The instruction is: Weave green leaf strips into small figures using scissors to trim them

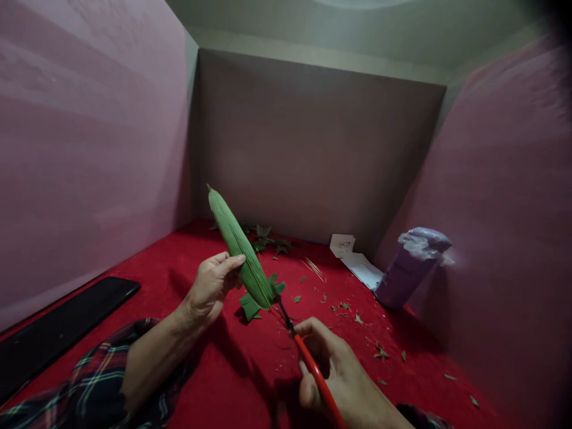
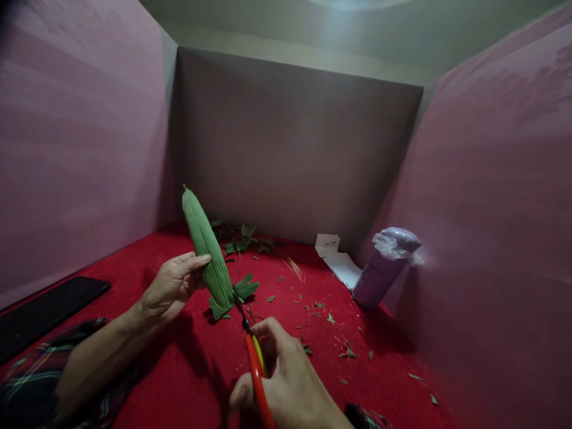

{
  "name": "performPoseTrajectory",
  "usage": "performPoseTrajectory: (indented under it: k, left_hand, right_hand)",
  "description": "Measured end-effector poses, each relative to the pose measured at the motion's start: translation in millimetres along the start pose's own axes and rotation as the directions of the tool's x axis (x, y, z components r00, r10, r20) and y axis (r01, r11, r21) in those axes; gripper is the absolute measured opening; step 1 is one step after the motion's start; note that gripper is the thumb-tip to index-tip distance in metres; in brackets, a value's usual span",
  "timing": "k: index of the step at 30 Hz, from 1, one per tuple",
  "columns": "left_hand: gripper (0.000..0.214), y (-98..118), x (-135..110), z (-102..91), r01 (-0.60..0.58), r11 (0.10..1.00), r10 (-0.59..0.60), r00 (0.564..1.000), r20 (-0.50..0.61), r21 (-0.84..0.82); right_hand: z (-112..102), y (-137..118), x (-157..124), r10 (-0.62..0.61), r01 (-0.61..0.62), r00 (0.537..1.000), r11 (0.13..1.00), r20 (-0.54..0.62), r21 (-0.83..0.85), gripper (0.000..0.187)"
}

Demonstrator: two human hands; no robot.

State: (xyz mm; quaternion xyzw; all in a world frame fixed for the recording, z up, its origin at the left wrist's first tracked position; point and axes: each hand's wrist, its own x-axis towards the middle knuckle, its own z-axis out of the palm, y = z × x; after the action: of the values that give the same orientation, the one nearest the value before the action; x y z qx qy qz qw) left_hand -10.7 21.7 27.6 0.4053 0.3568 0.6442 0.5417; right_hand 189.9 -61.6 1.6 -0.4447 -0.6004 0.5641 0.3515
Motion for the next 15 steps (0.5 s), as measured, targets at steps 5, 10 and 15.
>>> performPoseTrajectory:
  k: [5,10,15]
  left_hand:
    - [0.017,-2.8,2.3,-2.7,-0.032,0.999,0.032,0.999,-0.011,-0.003]
    - [0.018,-4.3,5.8,-4.3,-0.067,0.998,0.066,0.997,-0.029,-0.011]
    - [0.017,-5.7,3.9,-3.0,-0.066,0.998,0.066,0.998,-0.009,-0.017]
  right_hand:
    - [5.1,0.2,-1.4,0.012,-0.01,1.0,0.998,0.026,-0.061,0.03]
    - [7.2,-1.0,-0.5,-0.028,0.028,1.0,0.999,-0.002,0.032,0.052]
    - [5.1,8.4,0.9,-0.093,0.092,0.996,0.994,0.016,0.056,0.064]
